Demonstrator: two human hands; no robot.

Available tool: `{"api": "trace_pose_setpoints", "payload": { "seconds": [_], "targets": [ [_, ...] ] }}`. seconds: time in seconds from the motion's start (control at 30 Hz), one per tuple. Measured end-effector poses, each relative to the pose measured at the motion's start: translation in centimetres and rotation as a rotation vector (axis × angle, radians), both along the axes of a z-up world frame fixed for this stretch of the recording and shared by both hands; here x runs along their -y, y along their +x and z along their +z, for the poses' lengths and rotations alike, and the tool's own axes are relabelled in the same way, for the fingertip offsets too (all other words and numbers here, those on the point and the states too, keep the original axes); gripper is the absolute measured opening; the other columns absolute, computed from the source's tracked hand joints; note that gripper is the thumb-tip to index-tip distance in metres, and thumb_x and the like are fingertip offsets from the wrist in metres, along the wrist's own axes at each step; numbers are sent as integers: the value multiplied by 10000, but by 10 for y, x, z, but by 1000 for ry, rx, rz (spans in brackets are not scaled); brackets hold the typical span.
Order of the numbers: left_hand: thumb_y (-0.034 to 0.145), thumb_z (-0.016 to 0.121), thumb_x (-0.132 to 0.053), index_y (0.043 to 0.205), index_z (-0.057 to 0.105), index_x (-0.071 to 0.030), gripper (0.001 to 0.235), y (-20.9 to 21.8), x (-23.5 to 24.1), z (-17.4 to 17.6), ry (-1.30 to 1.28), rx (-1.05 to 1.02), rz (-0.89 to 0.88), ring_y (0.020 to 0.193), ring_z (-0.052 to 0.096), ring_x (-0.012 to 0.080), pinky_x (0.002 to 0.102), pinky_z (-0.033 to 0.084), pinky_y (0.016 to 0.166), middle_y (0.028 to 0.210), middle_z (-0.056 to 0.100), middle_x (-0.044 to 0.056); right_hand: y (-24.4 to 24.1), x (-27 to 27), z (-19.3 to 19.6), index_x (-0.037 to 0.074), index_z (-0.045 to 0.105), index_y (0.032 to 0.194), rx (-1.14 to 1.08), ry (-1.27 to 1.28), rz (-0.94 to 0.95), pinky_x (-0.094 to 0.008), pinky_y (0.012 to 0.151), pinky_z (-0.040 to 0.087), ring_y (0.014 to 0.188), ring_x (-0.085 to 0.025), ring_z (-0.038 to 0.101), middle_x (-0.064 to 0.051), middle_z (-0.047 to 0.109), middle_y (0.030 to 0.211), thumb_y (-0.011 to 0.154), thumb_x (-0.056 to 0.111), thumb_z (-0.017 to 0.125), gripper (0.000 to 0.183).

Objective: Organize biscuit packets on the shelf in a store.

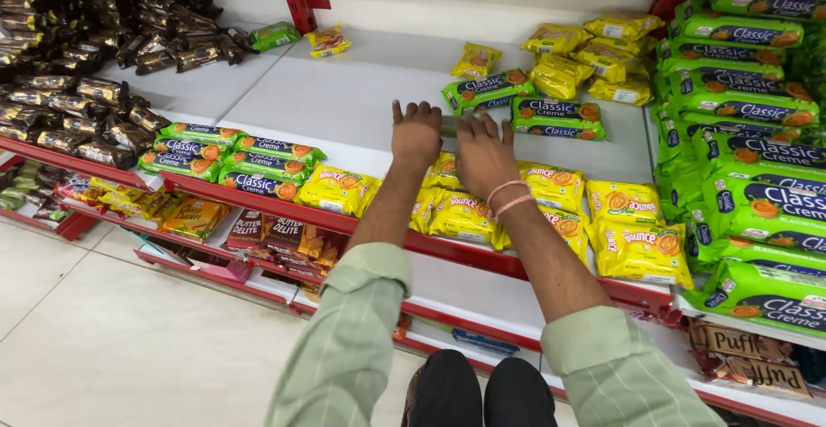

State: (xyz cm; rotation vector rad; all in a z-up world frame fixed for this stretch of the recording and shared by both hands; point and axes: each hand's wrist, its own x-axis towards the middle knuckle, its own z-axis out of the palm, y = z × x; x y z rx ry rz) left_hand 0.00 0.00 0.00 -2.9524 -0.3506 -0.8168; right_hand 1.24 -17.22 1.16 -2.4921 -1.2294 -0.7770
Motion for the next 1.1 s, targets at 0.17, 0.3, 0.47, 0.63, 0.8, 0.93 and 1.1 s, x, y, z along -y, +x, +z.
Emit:
{"api": "trace_pose_setpoints", "payload": {
  "seconds": [0.17, 0.3, 0.47, 0.63, 0.8, 0.93, 1.1],
  "targets": [
    [733, 741, -302, 1074, 665, -56, 427, -49, 24, 58, 21, 89, -124, 1088, 643, 326, 575, 358, 1147, 1087, 681, 143, -20, 11, 30, 67, 508, 1453, 58, 55, -7, -632, 1170, 248, 1434, -346, 420, -153, 522, 1491, 831, 167, 683, 654],
    [890, 666, -345, 1087, 637, -36, 368, -73, 49, 74, -108, 94, -229, 953, 695, 368, 514, 571, 819, 1010, 707, 186, -54, 31, 70, 75, 529, 1381, 78, 83, 32, -640, 1162, 209, 1378, -352, 440, -173, 538, 1423, 743, 211, 720, 680],
    [922, 652, -397, 1140, 600, -26, 434, -98, 81, 82, -98, 120, -363, 818, 713, 387, 527, 569, 714, 909, 720, 199, -57, 73, 65, 57, 529, 1420, 249, 34, 74, -610, 1206, 216, 1342, -291, 513, -129, 596, 1359, 871, 144, 654, 570],
    [901, 675, -400, 1188, 578, -11, 493, -120, 135, 109, -153, 131, -511, 789, 696, 434, 560, 544, 668, 894, 726, 222, -63, 138, 83, 60, 536, 1400, 332, 45, 95, -541, 1219, 257, 1341, -304, 531, -138, 607, 1337, 939, 153, 624, 479],
    [798, 720, -356, 1210, 561, -43, 542, -126, 207, 139, -151, 145, -623, 774, 704, 421, 545, 548, 654, 904, 728, 211, -76, 218, 105, 27, 547, 1395, 487, -5, 45, -498, 1219, 301, 1346, -280, 543, -121, 617, 1353, 962, 128, 586, 447],
    [827, 754, -318, 1143, 529, -41, 477, -103, 262, 133, -93, 161, -797, 820, 717, 398, 537, 551, 675, 896, 718, 181, -79, 287, 111, 21, 562, 1372, 505, -51, -69, -483, 1238, 304, 1349, -263, 553, -112, 622, 1348, 988, 119, 590, 397],
    [860, 785, -260, 1219, 524, -45, 493, -86, 346, 130, -140, 162, -923, 963, 687, 389, 523, 551, 738, 1105, 667, 172, -96, 372, 124, 50, 588, 1310, 448, -88, -187, -472, 1234, 329, 1337, -279, 572, -111, 632, 1353, 963, 67, 630, 350]
  ]
}}
